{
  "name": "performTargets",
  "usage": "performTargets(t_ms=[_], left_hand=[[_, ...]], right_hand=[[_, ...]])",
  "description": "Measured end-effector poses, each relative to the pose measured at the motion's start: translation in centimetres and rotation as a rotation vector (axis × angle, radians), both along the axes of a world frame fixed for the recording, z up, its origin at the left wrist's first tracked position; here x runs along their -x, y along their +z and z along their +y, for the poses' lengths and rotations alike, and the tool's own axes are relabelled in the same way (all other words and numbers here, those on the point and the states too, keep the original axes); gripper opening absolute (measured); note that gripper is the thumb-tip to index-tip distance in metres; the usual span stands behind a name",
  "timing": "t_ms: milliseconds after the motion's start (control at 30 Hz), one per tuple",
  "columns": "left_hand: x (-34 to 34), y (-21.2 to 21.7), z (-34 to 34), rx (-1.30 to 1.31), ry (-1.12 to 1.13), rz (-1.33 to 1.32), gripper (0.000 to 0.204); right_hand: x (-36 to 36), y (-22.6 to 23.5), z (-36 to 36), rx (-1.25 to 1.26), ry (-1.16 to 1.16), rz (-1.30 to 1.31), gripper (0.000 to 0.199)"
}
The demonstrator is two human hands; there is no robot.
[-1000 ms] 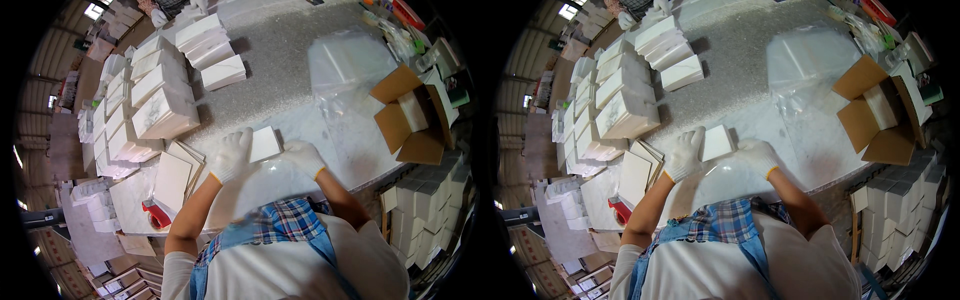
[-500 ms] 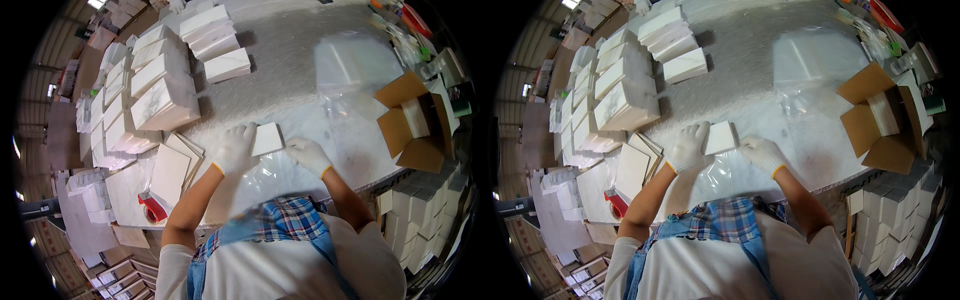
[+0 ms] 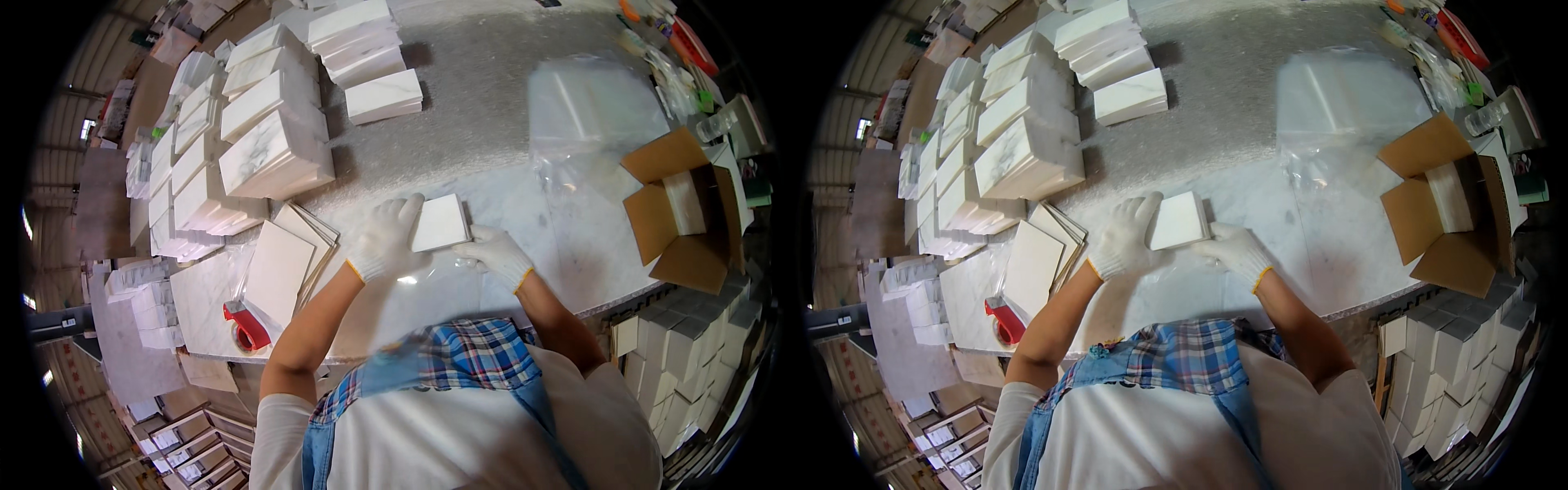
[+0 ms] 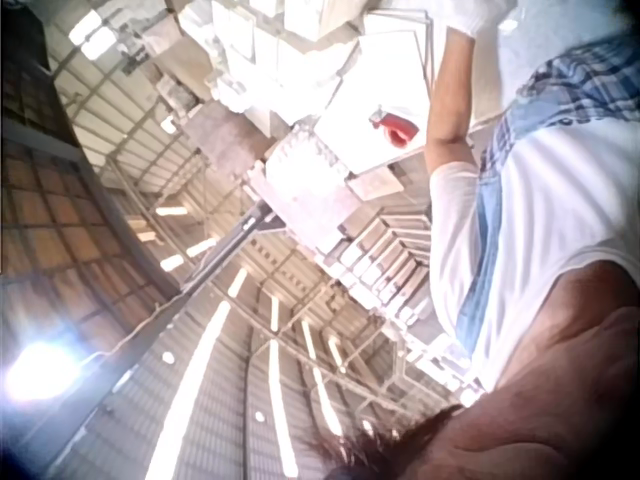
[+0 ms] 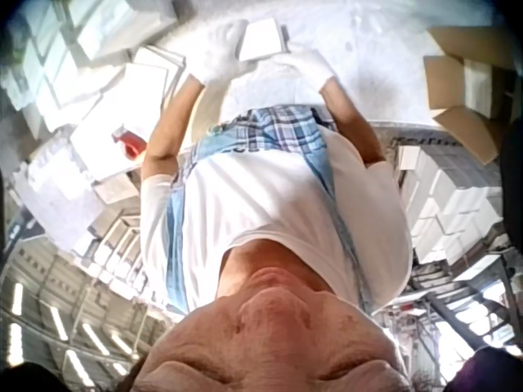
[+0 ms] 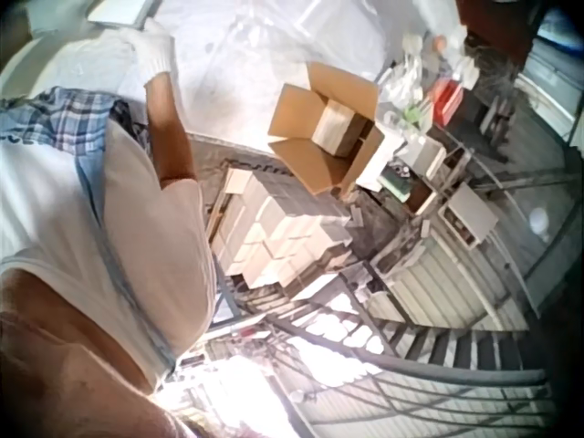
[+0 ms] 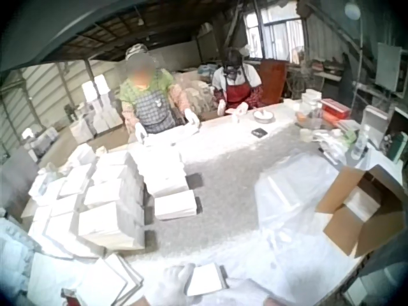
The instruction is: The person wraps individual white rectangular tiles in clear plastic film and places them into a cardboard box. The person repeats this process for multiple tiles, stacking the wrapped tiles inside the box.
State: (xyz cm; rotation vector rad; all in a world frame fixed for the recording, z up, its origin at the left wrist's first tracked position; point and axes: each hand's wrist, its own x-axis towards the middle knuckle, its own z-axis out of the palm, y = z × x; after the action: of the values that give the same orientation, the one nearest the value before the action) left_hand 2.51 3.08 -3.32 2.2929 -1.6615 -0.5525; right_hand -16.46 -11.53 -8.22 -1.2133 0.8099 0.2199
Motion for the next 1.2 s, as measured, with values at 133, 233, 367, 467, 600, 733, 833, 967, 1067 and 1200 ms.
performTargets(t_ms=[133, 233, 367, 467, 600, 733, 833, 967, 1067, 1200], left_hand=[[-0.2, 0.8, -0.3, -0.079, -0.064, -0.121, 0.086], [0.0, 0.7, -0.5, -0.127, -0.078, -0.182, 0.087], [0.6, 2.1, -1.5, -0.247, -0.093, -0.206, 0.09], [0.8, 2.1, -1.3, -0.256, -0.07, -0.183, 0.088], [1.1, 2.3, -0.5, -0.176, -0.066, -0.178, 0.092], [1.5, 2.0, 1.0, 0.055, 0.087, -0.195, 0.09], [-1.1, -1.3, 4.9, 0.28, 0.395, -0.004, 0.072], [-1.5, -3.7, 9.9, 0.473, 0.387, -0.146, 0.059], [-0.1, -2.9, 11.2, 0.299, 0.373, -0.102, 0.062], [1.9, -1.9, 11.0, 0.232, 0.323, -0.167, 0.053]], right_hand=[[0.4, -2.0, -0.1, 0.226, -0.016, 0.016, 0.025], [0.5, -1.5, -0.4, 0.364, 0.061, 0.076, 0.025], [0.2, -0.7, -0.4, 0.537, 0.154, 0.157, 0.035], [-0.1, 0.6, 0.0, 0.645, 0.216, 0.214, 0.043], [0.5, 0.2, 1.4, 0.772, 0.173, 0.195, 0.043], [1.4, -0.3, 2.5, 0.821, 0.117, 0.181, 0.041], [1.6, -1.2, 2.6, 0.823, 0.095, 0.157, 0.04], [1.7, -2.9, 2.7, 0.652, -0.007, 0.117, 0.034], [2.1, -1.6, 3.8, 0.354, -0.15, 0.028, 0.026], [3.1, -1.2, 5.7, 0.066, -0.068, 0.021, 0.021]])
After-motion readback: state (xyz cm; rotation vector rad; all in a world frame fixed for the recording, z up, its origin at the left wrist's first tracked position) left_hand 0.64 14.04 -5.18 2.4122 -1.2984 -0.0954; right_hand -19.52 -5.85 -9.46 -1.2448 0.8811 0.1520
